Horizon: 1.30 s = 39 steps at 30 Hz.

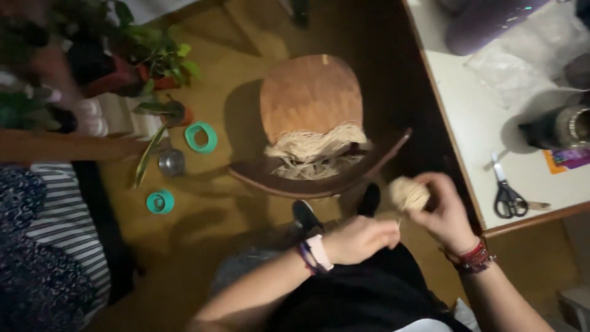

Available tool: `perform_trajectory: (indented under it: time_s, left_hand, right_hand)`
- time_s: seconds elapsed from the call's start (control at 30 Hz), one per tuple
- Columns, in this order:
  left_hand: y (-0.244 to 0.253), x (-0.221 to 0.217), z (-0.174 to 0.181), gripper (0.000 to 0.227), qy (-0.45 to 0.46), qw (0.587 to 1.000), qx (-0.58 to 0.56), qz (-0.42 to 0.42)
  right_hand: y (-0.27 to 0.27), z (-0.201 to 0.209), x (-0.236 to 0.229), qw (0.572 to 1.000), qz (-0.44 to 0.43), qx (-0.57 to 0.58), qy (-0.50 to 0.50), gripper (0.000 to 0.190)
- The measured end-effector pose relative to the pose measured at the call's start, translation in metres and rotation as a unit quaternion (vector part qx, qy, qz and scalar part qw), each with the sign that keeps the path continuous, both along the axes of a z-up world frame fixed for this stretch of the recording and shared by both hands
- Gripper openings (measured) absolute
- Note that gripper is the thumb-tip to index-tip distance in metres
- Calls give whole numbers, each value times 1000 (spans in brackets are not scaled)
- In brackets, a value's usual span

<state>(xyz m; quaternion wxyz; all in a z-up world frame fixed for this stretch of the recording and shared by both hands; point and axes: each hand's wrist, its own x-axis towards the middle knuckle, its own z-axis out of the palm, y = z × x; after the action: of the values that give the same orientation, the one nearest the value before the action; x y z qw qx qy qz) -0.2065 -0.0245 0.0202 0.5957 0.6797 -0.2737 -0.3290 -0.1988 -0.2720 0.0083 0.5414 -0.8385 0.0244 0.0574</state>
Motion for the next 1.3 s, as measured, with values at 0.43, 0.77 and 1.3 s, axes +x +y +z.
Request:
perform_trajectory:
  time_s: [0.43, 0.77, 1.3]
  left_hand:
    - [195, -12, 49, 24, -29, 991, 47, 123]
    - [292, 15, 2, 19, -98, 963, 132, 214]
    - [284, 172, -38, 18, -165, 969, 117, 141]
  right_hand:
    - [214, 14, 19, 986, 138, 91, -1, 69]
    - [332, -12, 88, 977, 166, 111, -69, 62]
    - [287, -95, 164, 975, 192, 112, -2, 63]
